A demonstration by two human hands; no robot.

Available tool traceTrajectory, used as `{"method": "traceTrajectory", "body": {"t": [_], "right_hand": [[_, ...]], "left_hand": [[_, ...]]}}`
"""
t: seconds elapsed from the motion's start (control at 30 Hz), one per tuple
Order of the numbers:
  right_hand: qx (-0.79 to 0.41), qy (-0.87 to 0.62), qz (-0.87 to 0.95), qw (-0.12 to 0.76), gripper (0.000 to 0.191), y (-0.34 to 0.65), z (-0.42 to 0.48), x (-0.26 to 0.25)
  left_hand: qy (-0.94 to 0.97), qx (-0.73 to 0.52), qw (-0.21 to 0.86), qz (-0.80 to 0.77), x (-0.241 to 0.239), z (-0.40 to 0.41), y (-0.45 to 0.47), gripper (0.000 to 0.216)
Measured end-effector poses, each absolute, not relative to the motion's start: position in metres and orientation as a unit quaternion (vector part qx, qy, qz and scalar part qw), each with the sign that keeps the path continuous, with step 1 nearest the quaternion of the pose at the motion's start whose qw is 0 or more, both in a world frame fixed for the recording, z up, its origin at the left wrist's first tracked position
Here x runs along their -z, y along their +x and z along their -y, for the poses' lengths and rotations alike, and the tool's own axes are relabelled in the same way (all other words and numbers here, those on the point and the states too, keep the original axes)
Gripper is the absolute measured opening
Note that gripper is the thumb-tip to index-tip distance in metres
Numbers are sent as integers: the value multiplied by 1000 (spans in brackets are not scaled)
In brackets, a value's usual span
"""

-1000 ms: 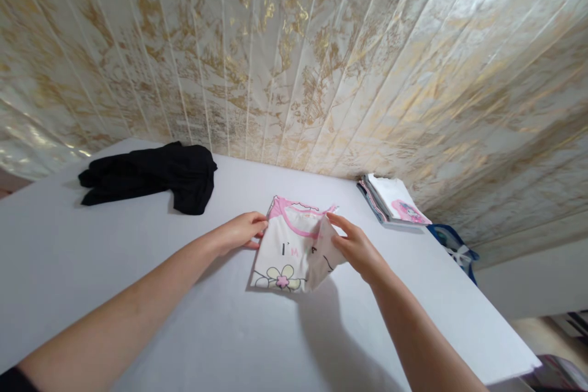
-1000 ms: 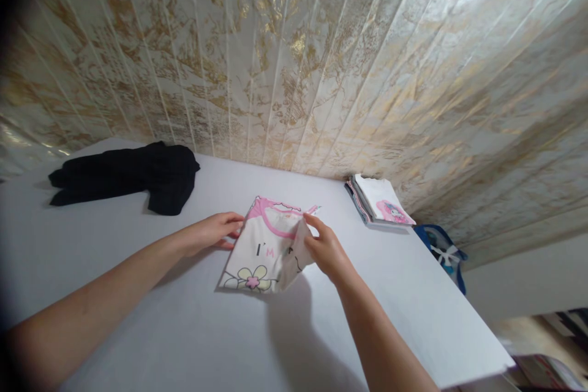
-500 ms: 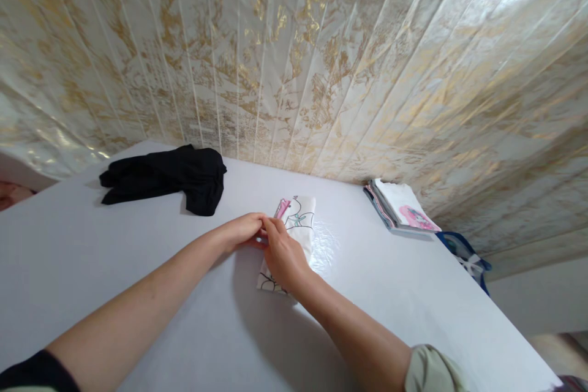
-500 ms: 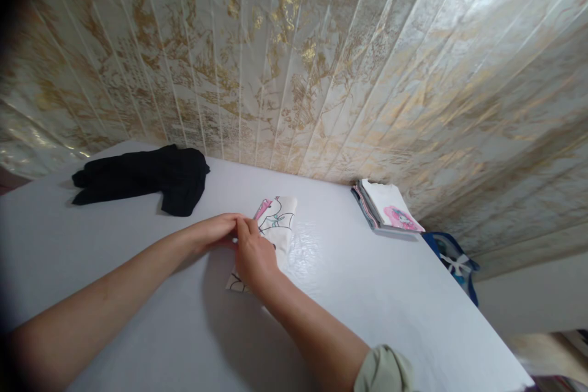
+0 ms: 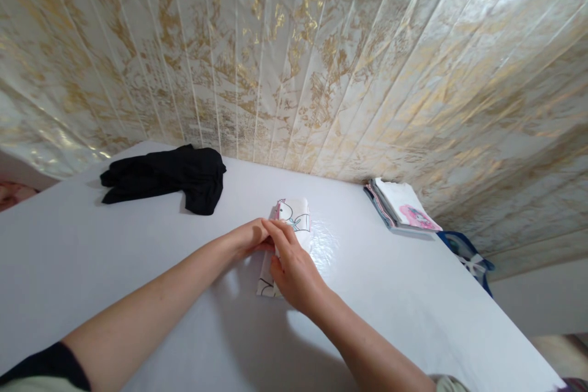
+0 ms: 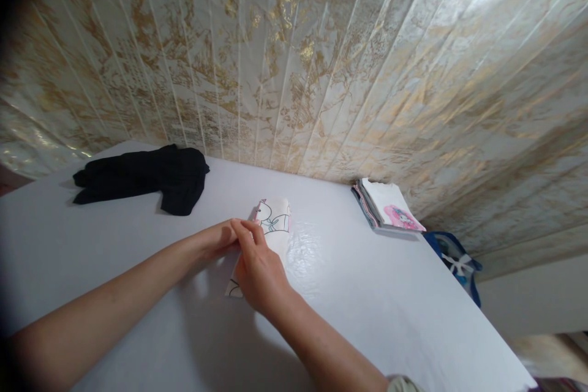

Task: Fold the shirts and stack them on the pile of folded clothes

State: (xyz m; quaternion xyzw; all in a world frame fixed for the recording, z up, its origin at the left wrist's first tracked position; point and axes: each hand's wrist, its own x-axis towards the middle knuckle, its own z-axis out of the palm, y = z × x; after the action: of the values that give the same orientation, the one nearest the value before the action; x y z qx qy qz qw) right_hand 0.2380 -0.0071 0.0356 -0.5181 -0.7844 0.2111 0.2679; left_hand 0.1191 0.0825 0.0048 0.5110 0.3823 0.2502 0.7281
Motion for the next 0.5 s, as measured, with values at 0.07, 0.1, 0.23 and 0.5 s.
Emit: {"method": "traceTrajectory", "body": {"t": [0.07,0.1,0.23,0.5], "right_hand": [[-209,-525,788,246,81,235,11,-35],[-206,-533,786,238,80,234,12,-33],[-196,-549,775,245,74,232,14,-23],[-211,-607,702,305,22,247,13,-6]], "left_hand": [[502,-278,721,-388,1,-84,125,20],[500,-292,715,-392,4,-86,128,18],[557,-376,632,-385,13,-98,131,15],[610,-253,506,-555,12,-112,109,14]]}}
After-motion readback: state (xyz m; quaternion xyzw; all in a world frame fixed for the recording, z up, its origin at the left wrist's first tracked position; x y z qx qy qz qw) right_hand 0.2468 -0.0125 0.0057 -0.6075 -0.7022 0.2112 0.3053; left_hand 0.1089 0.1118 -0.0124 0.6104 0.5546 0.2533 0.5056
